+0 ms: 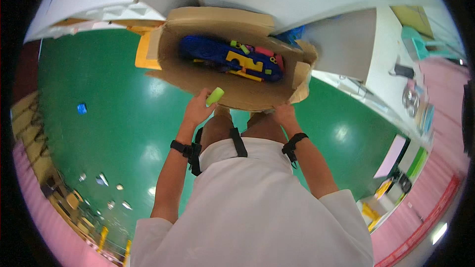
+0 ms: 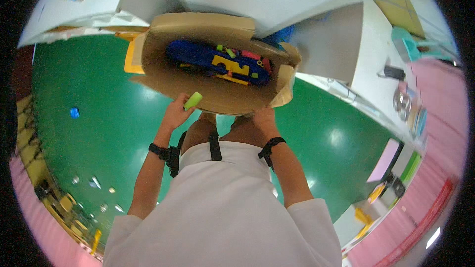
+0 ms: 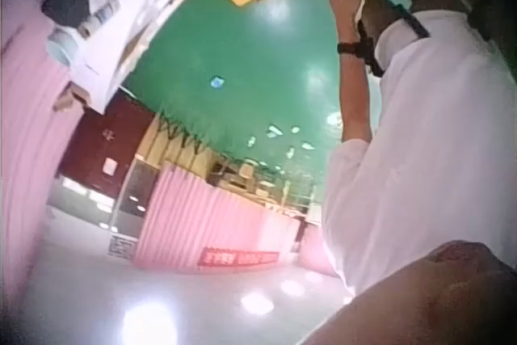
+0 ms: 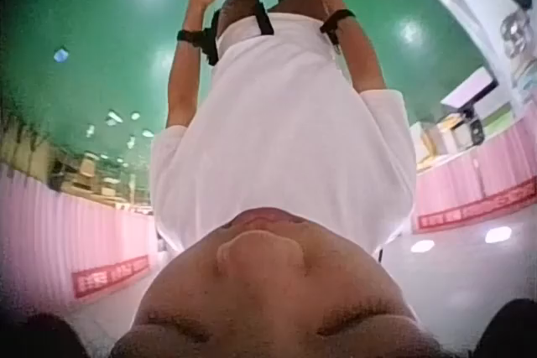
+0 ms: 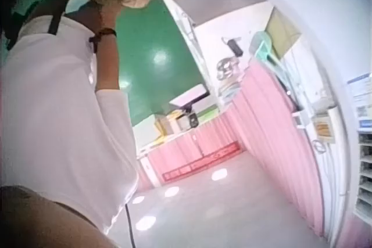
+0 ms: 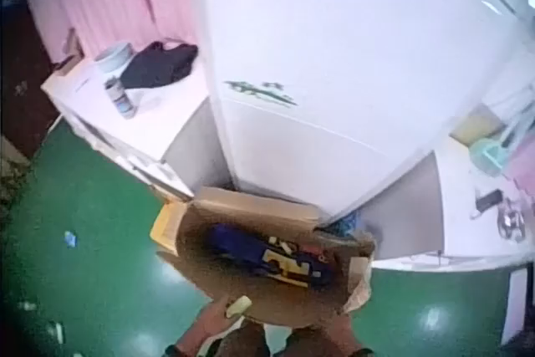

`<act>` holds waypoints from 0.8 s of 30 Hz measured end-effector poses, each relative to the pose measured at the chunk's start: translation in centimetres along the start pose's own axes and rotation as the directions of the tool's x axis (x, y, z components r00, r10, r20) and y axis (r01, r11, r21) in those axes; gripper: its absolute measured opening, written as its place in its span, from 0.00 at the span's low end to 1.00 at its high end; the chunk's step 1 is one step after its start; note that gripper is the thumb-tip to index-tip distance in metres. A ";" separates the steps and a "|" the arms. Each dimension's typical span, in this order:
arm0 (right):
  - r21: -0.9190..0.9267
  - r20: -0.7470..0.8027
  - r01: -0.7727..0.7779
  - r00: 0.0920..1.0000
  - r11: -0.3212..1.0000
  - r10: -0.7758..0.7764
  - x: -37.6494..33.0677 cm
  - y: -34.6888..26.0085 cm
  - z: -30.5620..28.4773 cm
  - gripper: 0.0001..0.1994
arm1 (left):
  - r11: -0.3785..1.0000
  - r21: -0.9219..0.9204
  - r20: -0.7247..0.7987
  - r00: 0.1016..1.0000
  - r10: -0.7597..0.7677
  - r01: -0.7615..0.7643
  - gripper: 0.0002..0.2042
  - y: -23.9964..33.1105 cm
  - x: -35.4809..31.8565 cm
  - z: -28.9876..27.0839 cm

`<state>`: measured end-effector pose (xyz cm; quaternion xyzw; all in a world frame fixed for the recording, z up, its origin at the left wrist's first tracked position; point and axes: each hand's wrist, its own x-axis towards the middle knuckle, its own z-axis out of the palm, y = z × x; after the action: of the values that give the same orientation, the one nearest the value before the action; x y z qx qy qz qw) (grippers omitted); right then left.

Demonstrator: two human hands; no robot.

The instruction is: The person is tidying up a room by picking up various bottles and containers and placing them on shelves.

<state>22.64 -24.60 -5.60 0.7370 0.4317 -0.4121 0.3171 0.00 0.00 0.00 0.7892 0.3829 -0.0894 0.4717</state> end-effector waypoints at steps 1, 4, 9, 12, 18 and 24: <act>0.119 -0.054 -0.034 0.998 0.992 0.040 -0.8 -0.9 0.8 0.24 | 0.999 0.047 0.048 0.999 -0.011 0.009 0.21 -0.2 -0.1 -0.2; 0.299 -0.169 -0.092 0.974 0.950 0.148 -0.5 -1.1 2.9 0.24 | 0.991 0.127 0.117 0.993 0.029 -0.044 0.20 -0.3 2.7 1.3; 0.434 -0.177 -0.099 0.965 0.896 0.193 -3.5 -3.6 7.3 0.18 | 0.971 0.179 0.251 0.962 0.110 -0.158 0.20 -2.4 2.7 3.7; 0.561 -0.108 -0.089 0.978 0.823 0.179 -4.1 -4.1 9.1 0.19 | 0.955 0.238 0.319 0.943 0.095 -0.177 0.20 -3.3 3.2 4.9; 0.664 -0.270 0.040 0.944 0.746 0.190 -4.8 -4.7 10.9 0.19 | 0.976 0.212 0.290 0.957 -0.008 -0.057 0.19 -3.8 3.1 7.0; 0.658 -0.225 0.057 0.966 0.751 0.124 -5.8 -4.3 10.7 0.20 | 0.996 0.088 0.188 0.982 -0.033 0.017 0.19 -2.2 2.2 7.2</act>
<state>13.55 -33.79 -5.86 0.8555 0.2821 -0.4340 -0.0139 1.61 -4.16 -6.50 0.7917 0.3422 -0.1862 0.4706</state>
